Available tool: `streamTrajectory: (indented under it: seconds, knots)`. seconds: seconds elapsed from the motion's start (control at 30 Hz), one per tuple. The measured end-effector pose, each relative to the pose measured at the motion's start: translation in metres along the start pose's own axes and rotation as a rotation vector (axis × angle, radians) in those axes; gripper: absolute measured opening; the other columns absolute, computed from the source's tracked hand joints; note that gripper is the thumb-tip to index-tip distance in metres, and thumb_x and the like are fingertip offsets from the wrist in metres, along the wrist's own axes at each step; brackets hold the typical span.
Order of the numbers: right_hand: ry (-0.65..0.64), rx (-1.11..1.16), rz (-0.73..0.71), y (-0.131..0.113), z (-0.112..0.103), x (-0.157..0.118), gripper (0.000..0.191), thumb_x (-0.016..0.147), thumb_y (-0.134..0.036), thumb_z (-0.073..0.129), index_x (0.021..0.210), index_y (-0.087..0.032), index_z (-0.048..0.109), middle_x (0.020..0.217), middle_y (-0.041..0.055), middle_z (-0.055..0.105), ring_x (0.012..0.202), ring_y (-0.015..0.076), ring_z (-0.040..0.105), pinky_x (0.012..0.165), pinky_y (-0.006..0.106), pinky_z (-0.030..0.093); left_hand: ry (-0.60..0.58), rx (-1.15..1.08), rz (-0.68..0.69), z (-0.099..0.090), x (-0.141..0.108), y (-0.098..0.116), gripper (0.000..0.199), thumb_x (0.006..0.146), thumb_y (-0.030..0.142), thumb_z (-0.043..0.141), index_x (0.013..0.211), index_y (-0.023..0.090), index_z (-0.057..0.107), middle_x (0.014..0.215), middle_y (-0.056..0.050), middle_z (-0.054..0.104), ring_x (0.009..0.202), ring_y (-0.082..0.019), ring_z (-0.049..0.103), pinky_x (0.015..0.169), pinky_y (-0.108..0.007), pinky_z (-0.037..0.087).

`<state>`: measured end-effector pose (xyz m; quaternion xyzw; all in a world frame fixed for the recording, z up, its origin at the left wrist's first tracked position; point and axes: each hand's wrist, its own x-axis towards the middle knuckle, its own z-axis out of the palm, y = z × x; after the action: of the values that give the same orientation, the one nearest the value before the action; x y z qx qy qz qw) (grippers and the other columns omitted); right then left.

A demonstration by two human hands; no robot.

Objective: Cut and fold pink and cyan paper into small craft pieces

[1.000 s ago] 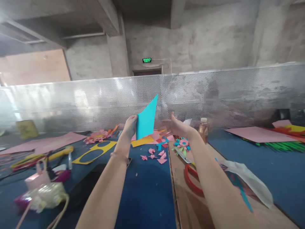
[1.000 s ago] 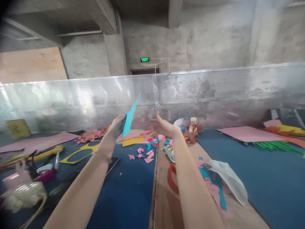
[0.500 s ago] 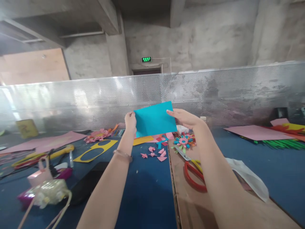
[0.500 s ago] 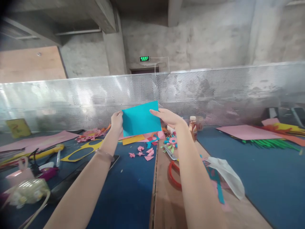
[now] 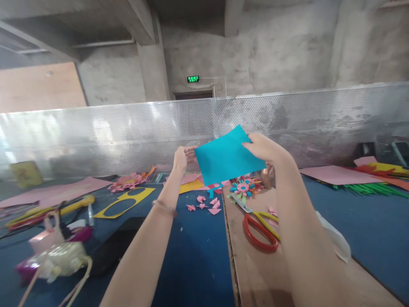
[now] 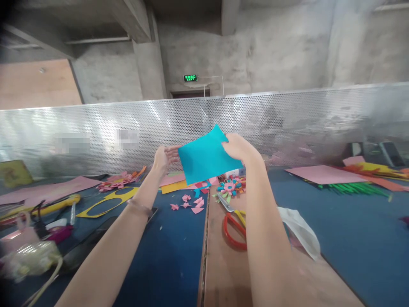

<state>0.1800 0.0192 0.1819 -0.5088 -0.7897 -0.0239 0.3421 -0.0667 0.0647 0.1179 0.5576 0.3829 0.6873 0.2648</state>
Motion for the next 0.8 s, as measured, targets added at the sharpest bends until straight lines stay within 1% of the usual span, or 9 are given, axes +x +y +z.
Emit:
streamTrajectory:
  seconds: [0.13,0.3,0.37,0.47,0.53,0.63,0.7,0.77,0.8]
  knots:
    - [-0.005,-0.05,-0.011,-0.005,-0.005,-0.005,0.02,0.078,-0.03,0.04,0.064,-0.017,0.042,0.068,0.005,0.052,0.056,0.0131,0.045,0.049,0.024,0.03,-0.065,0.061,-0.001,0.001,-0.004,0.001,0.049,0.075,0.031,0.021,0.084,0.007,0.063,0.087,-0.015,0.067,0.076,-0.021,0.061,0.066,-0.033,0.048]
    - [-0.044,-0.07,-0.037,-0.012,-0.009,-0.009,0.022,0.079,-0.032,0.039,0.064,-0.017,0.043,0.067,0.0047,0.053,0.055,0.0131,0.045,0.048,0.024,0.03,-0.15,0.15,-0.021,-0.001,-0.005,0.002,0.041,0.071,0.029,0.03,0.084,0.01,0.064,0.087,-0.012,0.068,0.075,-0.021,0.063,0.068,-0.034,0.049]
    - [-0.067,-0.064,-0.061,-0.015,-0.012,-0.011,0.021,0.079,-0.031,0.039,0.065,-0.017,0.044,0.07,0.0043,0.055,0.056,0.0129,0.046,0.049,0.024,0.031,-0.177,0.184,-0.029,-0.003,-0.004,0.001,0.038,0.069,0.029,0.033,0.08,0.012,0.066,0.085,-0.011,0.069,0.075,-0.022,0.063,0.067,-0.034,0.049]
    - [-0.068,-0.078,-0.094,-0.019,-0.016,-0.015,0.019,0.08,-0.029,0.039,0.065,-0.017,0.044,0.075,0.0043,0.057,0.059,0.0131,0.048,0.05,0.024,0.032,-0.196,0.216,-0.036,-0.006,0.0,-0.001,0.038,0.069,0.029,0.033,0.077,0.012,0.066,0.084,-0.011,0.069,0.075,-0.022,0.063,0.067,-0.034,0.049]
    - [-0.046,-0.085,-0.101,-0.022,-0.018,-0.017,0.021,0.08,-0.03,0.039,0.064,-0.017,0.042,0.073,0.0041,0.056,0.056,0.0122,0.046,0.049,0.024,0.031,-0.196,0.23,-0.038,-0.008,0.002,-0.003,0.041,0.071,0.029,0.029,0.077,0.011,0.066,0.084,-0.011,0.069,0.077,-0.022,0.063,0.069,-0.034,0.049]
    - [-0.024,-0.069,-0.08,-0.025,-0.019,-0.018,0.023,0.081,-0.031,0.038,0.062,-0.017,0.041,0.063,0.0027,0.052,0.047,0.01,0.041,0.045,0.024,0.029,-0.193,0.265,-0.046,-0.011,0.003,-0.007,0.048,0.078,0.028,0.021,0.082,0.009,0.065,0.086,-0.013,0.068,0.08,-0.021,0.063,0.07,-0.033,0.048]
    - [-0.024,-0.073,-0.056,-0.026,-0.018,-0.018,0.023,0.081,-0.031,0.038,0.063,-0.017,0.041,0.063,0.0028,0.052,0.047,0.0099,0.041,0.045,0.024,0.029,-0.204,0.311,-0.064,-0.014,0.002,-0.01,0.051,0.082,0.027,0.016,0.086,0.008,0.063,0.088,-0.013,0.067,0.081,-0.02,0.062,0.071,-0.033,0.048]
    - [-0.032,-0.082,-0.042,-0.025,-0.017,-0.017,0.022,0.081,-0.031,0.038,0.063,-0.017,0.041,0.066,0.0035,0.054,0.049,0.0107,0.044,0.045,0.024,0.029,-0.229,0.379,-0.095,-0.016,0.0,-0.015,0.049,0.087,0.028,0.016,0.088,0.008,0.061,0.089,-0.012,0.066,0.081,-0.018,0.061,0.072,-0.033,0.048]
    - [-0.036,-0.085,-0.038,-0.024,-0.016,-0.017,0.022,0.081,-0.03,0.038,0.064,-0.017,0.041,0.068,0.0038,0.055,0.05,0.0111,0.045,0.045,0.024,0.03,-0.24,0.422,-0.114,-0.017,-0.001,-0.018,0.043,0.088,0.03,0.022,0.09,0.009,0.059,0.091,-0.011,0.065,0.081,-0.017,0.06,0.072,-0.034,0.048]
